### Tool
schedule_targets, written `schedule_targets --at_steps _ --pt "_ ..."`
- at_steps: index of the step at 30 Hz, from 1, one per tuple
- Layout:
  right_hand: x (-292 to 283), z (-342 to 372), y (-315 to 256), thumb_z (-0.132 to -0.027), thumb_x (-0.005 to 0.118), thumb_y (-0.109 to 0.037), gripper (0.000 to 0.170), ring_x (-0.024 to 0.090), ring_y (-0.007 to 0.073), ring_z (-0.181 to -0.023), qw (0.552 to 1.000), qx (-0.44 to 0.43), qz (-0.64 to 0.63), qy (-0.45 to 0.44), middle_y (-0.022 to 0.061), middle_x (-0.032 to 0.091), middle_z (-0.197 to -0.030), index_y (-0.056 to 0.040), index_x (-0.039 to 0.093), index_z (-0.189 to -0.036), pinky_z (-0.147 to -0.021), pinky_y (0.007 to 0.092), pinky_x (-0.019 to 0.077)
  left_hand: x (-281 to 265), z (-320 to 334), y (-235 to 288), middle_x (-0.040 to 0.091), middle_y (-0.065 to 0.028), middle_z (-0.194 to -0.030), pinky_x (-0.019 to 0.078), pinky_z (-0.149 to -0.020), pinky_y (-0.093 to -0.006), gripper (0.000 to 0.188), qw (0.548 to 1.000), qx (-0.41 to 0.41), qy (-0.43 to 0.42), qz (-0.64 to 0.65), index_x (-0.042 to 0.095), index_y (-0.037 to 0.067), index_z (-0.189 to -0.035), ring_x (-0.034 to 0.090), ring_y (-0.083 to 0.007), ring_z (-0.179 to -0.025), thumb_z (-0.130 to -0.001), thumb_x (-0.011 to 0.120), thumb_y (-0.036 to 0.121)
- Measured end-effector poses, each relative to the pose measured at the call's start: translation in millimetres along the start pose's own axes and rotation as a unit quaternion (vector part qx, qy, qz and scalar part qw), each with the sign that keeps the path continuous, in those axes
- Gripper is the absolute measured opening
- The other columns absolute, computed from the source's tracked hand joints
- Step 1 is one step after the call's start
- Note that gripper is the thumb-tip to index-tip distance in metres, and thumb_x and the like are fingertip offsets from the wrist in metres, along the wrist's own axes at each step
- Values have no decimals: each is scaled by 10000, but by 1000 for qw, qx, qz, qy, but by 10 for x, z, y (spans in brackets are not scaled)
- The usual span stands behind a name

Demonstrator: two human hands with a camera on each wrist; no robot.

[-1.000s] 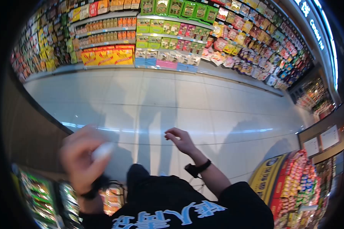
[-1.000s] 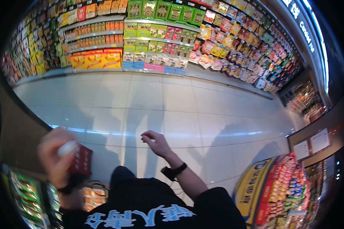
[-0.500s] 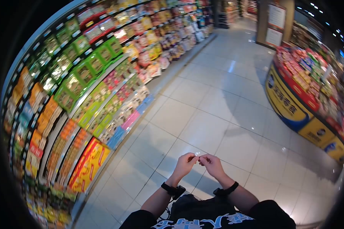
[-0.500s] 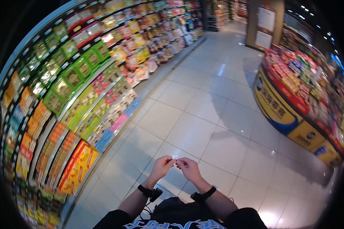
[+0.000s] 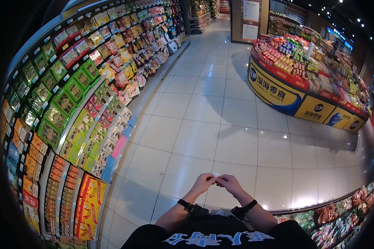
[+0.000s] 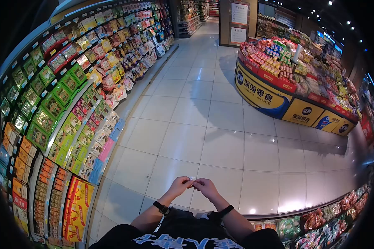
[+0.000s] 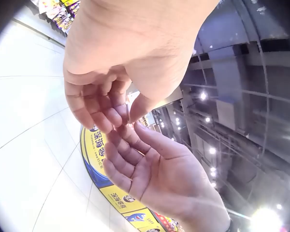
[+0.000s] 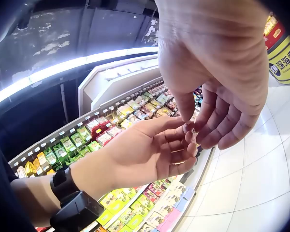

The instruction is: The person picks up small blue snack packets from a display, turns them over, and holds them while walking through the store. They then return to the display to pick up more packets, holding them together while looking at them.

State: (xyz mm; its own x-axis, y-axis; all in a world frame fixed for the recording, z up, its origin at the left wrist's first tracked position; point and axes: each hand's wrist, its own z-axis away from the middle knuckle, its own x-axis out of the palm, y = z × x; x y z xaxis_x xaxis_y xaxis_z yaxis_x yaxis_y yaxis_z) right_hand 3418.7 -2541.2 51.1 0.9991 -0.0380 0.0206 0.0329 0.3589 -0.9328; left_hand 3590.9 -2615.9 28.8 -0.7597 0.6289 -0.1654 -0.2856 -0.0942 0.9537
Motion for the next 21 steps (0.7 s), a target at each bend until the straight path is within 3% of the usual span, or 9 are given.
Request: schedule_targets --at_steps 6,9,15,21 --pt "-77 441 179 -972 593 -177 249 674 174 -902 1000 14 -2 8 108 695 -985 37 653 -1086 -820 290 540 340 260 -55 674 -66 -769 499 -648 -276 263 999 29 -28 29 672 -16 -884 630 -131 -705 -942 628 237" --pt "-41 553 129 -968 593 -167 246 677 176 -879 1000 5 1 23 112 697 -982 44 650 -1080 -799 292 549 323 283 21 700 -118 -743 515 -606 -299 311 994 55 -25 -91 708 -22 -855 673 -190 -677 -883 645 281" --pt "9 592 131 -990 541 -207 264 665 199 -888 999 30 30 8 108 684 -982 11 607 -1123 -807 326 542 404 74 -147 699 -123 -729 511 -600 -347 287 994 69 -35 -80 712 -13 -797 665 -213 -664 -805 640 265" --pt "176 585 -81 -999 526 -251 279 653 219 -945 995 65 66 -30 111 669 -1041 -36 557 -1175 -846 342 533 253 247 9 683 -143 -707 521 -567 -371 309 999 43 -23 -19 712 -33 -771 655 -238 -643 -803 635 265"
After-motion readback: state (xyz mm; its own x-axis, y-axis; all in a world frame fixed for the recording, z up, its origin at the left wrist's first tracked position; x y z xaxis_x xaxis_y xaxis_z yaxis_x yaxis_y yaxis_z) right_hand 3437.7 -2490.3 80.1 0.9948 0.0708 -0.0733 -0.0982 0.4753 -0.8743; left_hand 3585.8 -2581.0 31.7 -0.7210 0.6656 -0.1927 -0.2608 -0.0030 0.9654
